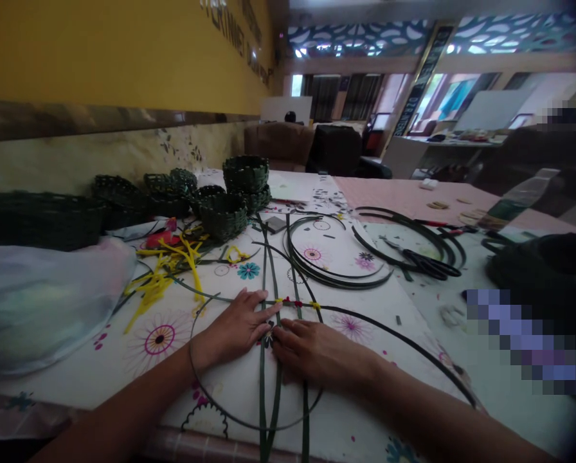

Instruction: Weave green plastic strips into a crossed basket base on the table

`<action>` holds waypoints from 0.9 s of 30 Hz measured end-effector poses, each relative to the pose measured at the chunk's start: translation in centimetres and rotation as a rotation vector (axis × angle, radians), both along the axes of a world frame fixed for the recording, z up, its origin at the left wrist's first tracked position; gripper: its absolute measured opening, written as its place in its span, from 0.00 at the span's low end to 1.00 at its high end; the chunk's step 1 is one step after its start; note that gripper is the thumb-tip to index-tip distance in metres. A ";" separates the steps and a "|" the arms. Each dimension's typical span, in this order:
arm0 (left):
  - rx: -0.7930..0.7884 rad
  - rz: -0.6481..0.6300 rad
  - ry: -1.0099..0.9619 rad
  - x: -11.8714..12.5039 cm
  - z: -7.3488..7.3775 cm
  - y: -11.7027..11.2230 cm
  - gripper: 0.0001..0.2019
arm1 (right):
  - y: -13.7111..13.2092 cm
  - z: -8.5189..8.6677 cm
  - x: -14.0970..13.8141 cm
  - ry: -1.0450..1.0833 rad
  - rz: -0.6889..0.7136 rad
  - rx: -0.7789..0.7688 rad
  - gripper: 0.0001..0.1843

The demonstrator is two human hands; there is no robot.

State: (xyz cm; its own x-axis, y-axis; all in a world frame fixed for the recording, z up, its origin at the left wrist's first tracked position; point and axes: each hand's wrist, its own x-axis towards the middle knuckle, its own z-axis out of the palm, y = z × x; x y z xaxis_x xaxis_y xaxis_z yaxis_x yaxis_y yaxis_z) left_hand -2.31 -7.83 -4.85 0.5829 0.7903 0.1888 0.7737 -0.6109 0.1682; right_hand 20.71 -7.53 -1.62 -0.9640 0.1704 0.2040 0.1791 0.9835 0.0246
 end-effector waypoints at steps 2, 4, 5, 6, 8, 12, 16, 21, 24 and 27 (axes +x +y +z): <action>0.008 0.001 -0.002 -0.1 -0.2 0.0 0.23 | -0.1 -0.2 -0.3 0.025 0.004 0.054 0.12; 0.009 0.002 -0.003 -0.1 -0.2 0.0 0.23 | -0.2 -0.3 -0.6 0.042 0.015 0.116 0.12; 0.007 0.002 -0.001 -0.1 -0.2 0.0 0.23 | -0.2 -0.3 -0.7 0.049 0.018 0.134 0.12; 0.003 0.003 0.003 -0.1 -0.2 0.0 0.23 | -0.2 -0.3 -0.8 0.054 0.016 0.134 0.11; -0.001 0.006 0.012 -0.1 -0.1 0.0 0.23 | -0.1 -0.4 -0.8 0.045 0.007 0.082 0.11; 0.000 0.006 0.024 0.0 0.1 0.0 0.23 | -0.1 -0.2 -0.4 0.002 0.008 -0.044 0.11; -0.004 0.010 0.029 0.0 0.0 0.0 0.23 | -0.1 0.0 -0.2 -0.004 0.027 -0.067 0.11; -0.016 0.011 0.029 -0.1 -0.3 0.1 0.24 | -0.1 0.1 -0.1 -0.030 0.040 -0.069 0.13; -0.025 0.013 0.036 0.0 -0.2 0.0 0.24 | -0.1 -0.1 0.0 -0.023 0.051 -0.060 0.12; -0.032 0.018 0.053 0.1 0.0 0.0 0.23 | 0.0 -0.1 0.1 -0.009 0.066 -0.069 0.12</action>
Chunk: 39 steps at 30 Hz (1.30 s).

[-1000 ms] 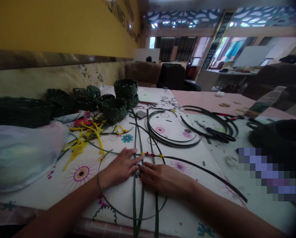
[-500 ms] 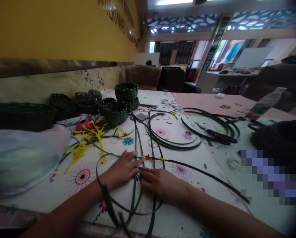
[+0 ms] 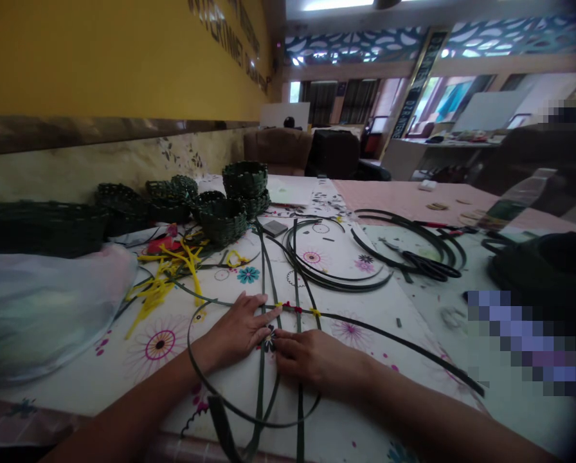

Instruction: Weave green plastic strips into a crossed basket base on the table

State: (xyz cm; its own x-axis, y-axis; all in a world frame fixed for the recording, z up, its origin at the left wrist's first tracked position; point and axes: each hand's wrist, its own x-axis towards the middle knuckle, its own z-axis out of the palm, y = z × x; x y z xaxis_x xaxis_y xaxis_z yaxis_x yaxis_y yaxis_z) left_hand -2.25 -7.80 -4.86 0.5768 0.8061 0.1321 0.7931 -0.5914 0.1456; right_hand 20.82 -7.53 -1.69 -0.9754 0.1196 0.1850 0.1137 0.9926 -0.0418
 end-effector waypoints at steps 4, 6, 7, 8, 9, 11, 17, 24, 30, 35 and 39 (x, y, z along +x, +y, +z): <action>-0.002 0.002 0.007 0.0 0.1 0.1 0.23 | 0.0 0.1 0.1 -0.009 0.010 -0.016 0.13; 0.002 -0.001 0.000 0.0 0.0 0.1 0.23 | 0.1 0.1 0.1 -0.016 0.011 -0.017 0.13; 0.004 -0.004 -0.003 0.0 0.0 0.1 0.23 | 0.1 0.1 0.1 -0.018 0.009 -0.019 0.12; 0.004 -0.008 -0.004 0.0 -0.1 0.1 0.23 | 0.1 0.1 0.1 -0.017 0.005 -0.024 0.13; 0.004 -0.010 -0.003 0.0 -0.1 0.1 0.23 | 0.1 0.1 0.1 -0.014 0.001 -0.032 0.13; 0.008 -0.013 0.000 0.0 -0.1 0.1 0.22 | 0.1 0.0 0.0 0.005 -0.010 -0.047 0.12; 0.039 -0.023 -0.021 -0.1 -0.6 0.1 0.23 | 0.3 -0.4 -0.4 0.097 -0.122 -0.017 0.08; 0.028 -0.043 0.004 -0.2 -0.9 0.3 0.24 | 0.6 -0.9 -0.7 0.029 -0.223 -0.067 0.13; 0.024 0.004 0.048 0.6 0.0 -0.2 0.22 | 0.6 -1.6 -0.8 -0.006 -0.202 -0.039 0.12; 0.028 0.050 0.068 1.2 0.6 -0.5 0.22 | 0.7 -1.1 -0.7 -0.026 -0.161 -0.037 0.12; 0.046 0.053 0.074 1.2 0.3 -0.5 0.22 | 0.8 -0.7 -0.6 -0.023 -0.136 -0.045 0.11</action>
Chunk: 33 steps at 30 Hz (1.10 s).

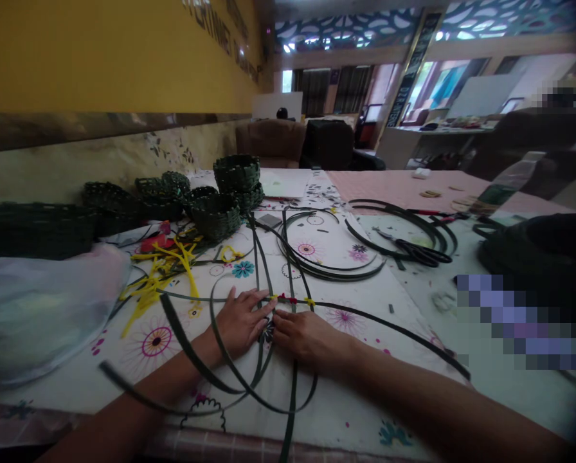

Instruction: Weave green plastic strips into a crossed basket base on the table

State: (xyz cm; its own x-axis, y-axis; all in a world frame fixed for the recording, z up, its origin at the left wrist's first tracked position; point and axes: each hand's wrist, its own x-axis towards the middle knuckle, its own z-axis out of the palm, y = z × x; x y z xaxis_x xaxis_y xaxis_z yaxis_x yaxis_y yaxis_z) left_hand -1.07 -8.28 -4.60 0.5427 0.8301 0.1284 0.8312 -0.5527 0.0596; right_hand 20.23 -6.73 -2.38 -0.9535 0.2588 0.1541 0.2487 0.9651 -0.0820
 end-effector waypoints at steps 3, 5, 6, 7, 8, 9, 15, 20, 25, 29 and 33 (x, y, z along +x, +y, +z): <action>0.031 -0.009 0.001 -0.1 -0.4 0.1 0.22 | 0.2 -0.4 0.1 0.023 0.014 0.009 0.10; 0.041 -0.003 -0.002 -0.1 -0.4 0.1 0.22 | 0.2 -0.7 0.1 0.026 0.012 0.018 0.09; 0.038 0.001 -0.004 0.0 -0.3 0.0 0.21 | 0.2 -0.8 0.1 0.021 0.010 0.022 0.09; 0.032 0.006 -0.008 0.0 -0.2 0.0 0.21 | 0.2 -0.9 0.1 0.014 0.007 0.026 0.10; 0.024 0.007 -0.012 0.1 0.0 -0.1 0.21 | 0.1 -0.9 0.1 0.008 0.007 0.030 0.10; 0.019 0.009 -0.018 0.2 0.1 -0.2 0.20 | 0.1 -0.8 0.1 0.000 0.008 0.033 0.10; 0.023 0.045 -0.140 0.7 0.3 0.4 0.16 | -0.2 -0.3 -0.2 -0.006 -0.013 0.066 0.10; 0.060 0.072 -0.300 1.7 0.3 1.9 0.09 | -0.5 -0.2 -0.2 -0.020 -0.050 0.107 0.08; 0.082 0.127 -0.380 2.5 0.3 2.9 0.05 | -0.6 0.0 -0.2 -0.047 -0.053 0.103 0.07; 0.111 0.115 -0.324 2.6 0.3 3.2 0.04 | -0.4 -0.2 -0.3 -0.044 -0.038 0.096 0.08; 0.147 0.137 -0.223 2.9 0.3 3.1 0.04 | -0.3 -0.5 -0.3 -0.022 -0.021 0.115 0.07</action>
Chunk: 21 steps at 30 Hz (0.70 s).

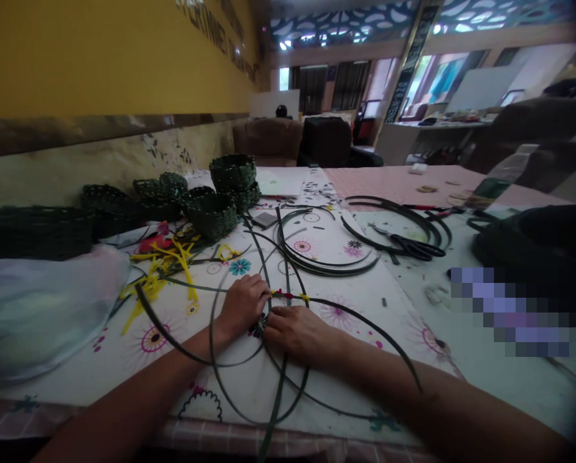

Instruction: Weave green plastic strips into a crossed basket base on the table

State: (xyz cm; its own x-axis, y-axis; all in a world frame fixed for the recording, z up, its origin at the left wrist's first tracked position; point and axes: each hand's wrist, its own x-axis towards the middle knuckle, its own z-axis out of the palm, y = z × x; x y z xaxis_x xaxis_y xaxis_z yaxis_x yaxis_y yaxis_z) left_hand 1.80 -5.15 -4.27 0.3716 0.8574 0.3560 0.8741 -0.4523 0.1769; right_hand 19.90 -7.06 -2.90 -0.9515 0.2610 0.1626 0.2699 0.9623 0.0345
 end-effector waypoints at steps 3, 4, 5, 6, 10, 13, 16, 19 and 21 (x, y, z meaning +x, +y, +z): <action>0.012 0.030 0.057 0.2 0.1 -0.1 0.04 | 0.0 -0.1 0.0 0.004 0.001 0.005 0.08; 0.012 0.035 0.068 0.3 0.1 -0.1 0.04 | 0.0 -0.1 0.1 0.008 0.005 0.002 0.08; 0.012 0.042 0.073 0.4 0.1 -0.1 0.04 | 0.0 -0.2 0.1 0.013 0.013 0.001 0.08; 0.011 0.048 0.073 0.5 0.0 -0.1 0.04 | 0.0 -0.3 0.1 0.020 0.020 0.002 0.08; 0.014 0.057 0.052 0.6 0.0 -0.1 0.04 | 0.0 -0.7 0.1 0.046 0.048 0.023 0.10; 0.015 0.060 0.047 0.6 0.0 -0.1 0.04 | -0.1 -0.8 0.1 0.041 0.054 0.023 0.09; 0.014 0.063 0.049 0.6 0.0 -0.1 0.04 | -0.2 -0.5 0.1 0.038 0.052 0.020 0.09; 0.012 0.063 0.048 0.6 0.0 -0.1 0.04 | -0.3 -0.3 0.1 0.041 0.060 0.022 0.10; 0.008 0.067 0.048 0.6 0.0 -0.1 0.05 | -0.4 -0.3 0.1 0.047 0.067 0.022 0.10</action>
State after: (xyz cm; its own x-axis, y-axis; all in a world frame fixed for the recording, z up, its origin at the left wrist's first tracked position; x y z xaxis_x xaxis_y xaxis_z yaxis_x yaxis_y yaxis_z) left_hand 2.41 -5.28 -4.28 0.3302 0.8781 0.3464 0.9101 -0.3935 0.1301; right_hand 19.97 -7.44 -3.21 -0.9579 0.1932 0.2125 0.2070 0.9773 0.0446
